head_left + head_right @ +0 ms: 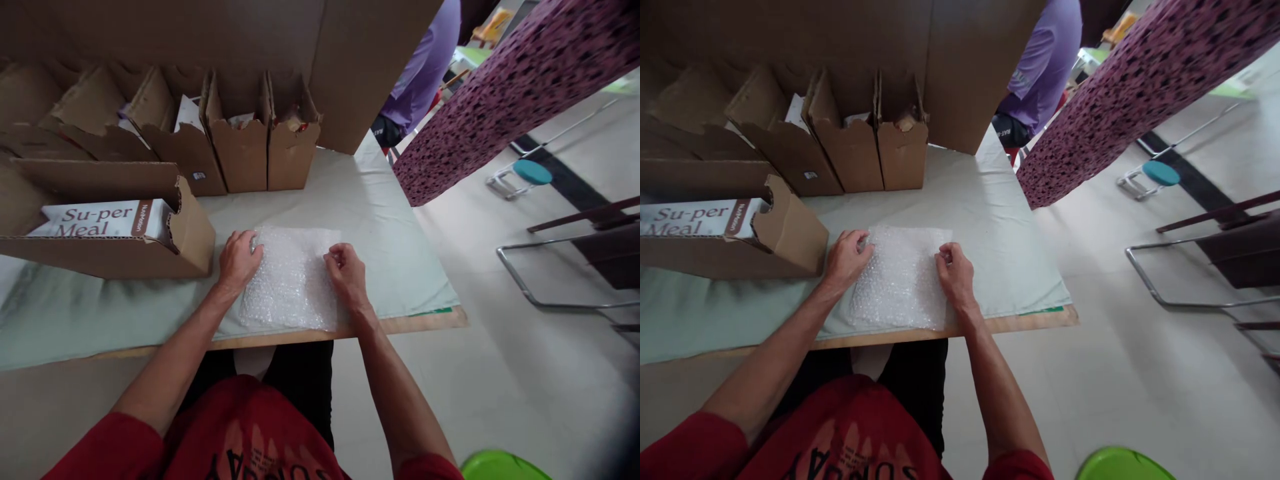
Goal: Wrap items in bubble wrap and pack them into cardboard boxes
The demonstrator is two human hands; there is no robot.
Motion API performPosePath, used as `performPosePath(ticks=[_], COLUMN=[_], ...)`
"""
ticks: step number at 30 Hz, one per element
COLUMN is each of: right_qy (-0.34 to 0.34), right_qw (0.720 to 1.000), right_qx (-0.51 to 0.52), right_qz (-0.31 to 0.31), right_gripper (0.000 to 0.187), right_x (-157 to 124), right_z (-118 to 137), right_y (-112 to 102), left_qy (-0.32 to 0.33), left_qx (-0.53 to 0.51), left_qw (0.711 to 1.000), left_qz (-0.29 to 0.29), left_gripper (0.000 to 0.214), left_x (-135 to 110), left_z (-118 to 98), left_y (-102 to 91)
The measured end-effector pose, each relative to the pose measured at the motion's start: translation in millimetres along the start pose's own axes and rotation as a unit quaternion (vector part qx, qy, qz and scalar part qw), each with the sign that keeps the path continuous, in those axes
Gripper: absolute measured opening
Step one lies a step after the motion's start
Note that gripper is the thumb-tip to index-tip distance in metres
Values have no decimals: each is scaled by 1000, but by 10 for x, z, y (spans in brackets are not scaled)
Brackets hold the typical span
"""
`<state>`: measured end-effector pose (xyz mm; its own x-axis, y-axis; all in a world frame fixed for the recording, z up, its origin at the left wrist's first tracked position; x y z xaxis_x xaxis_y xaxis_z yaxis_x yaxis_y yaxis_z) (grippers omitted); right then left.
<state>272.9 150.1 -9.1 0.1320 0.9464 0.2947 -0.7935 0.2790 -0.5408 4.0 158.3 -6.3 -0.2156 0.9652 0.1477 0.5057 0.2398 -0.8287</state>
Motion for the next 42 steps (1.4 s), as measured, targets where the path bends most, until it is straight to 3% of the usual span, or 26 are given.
performPosePath(ticks=[3, 6, 9, 11, 14, 17, 19, 24, 30, 42], right_qy=[-104, -191, -219, -190, -83, 23, 54, 57, 68, 33], right_qw=[993, 976, 965, 968, 985, 998, 996, 989, 993, 982], right_qx=[44, 76, 115, 137, 136, 48, -31, -106, -72, -175], right_qz=[-39, -67, -82, -92, -63, 13, 58, 84, 64, 64], right_gripper=[5, 4, 8, 7, 10, 15, 16, 19, 29, 31], right_x=[-73, -189, -266, -254, -143, -29, 13, 29, 36, 101], right_z=[199, 432, 564, 534, 329, 92, 0, -33, -79, -99], right_y=[-76, -172, -250, -277, -208, -50, 37, 110, 82, 148], left_qy=[13, -14, -46, -60, -69, -78, -82, -76, -66, -39], left_qx=[-1, -36, -118, -186, -230, -155, -62, 82, 105, 160], left_qw=[1000, 999, 992, 979, 967, 983, 993, 989, 986, 980], left_qz=[5, 9, 22, 50, 82, 67, 64, 101, 114, 109], left_gripper=[40, 52, 64, 61, 44, 41, 43, 44, 43, 44], left_x=[74, 138, 157, 144, 116, 123, 136, 132, 135, 123], left_z=[-64, -60, -6, 32, 77, 116, 110, 15, -29, -45], left_y=[29, 49, 65, 95, 120, 71, 34, -3, 6, 63])
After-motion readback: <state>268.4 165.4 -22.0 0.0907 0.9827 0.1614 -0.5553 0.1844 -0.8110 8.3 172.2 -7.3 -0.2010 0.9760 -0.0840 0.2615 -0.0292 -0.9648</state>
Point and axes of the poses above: each hand's wrist, its own x-axis towards the middle knuckle, its own y-axis out of the palm, z = x × y, the point moved 7 cm from there along x, towards the middle knuckle, and after that the axes turned 4 degrees about -z, right-handed, at the moved point
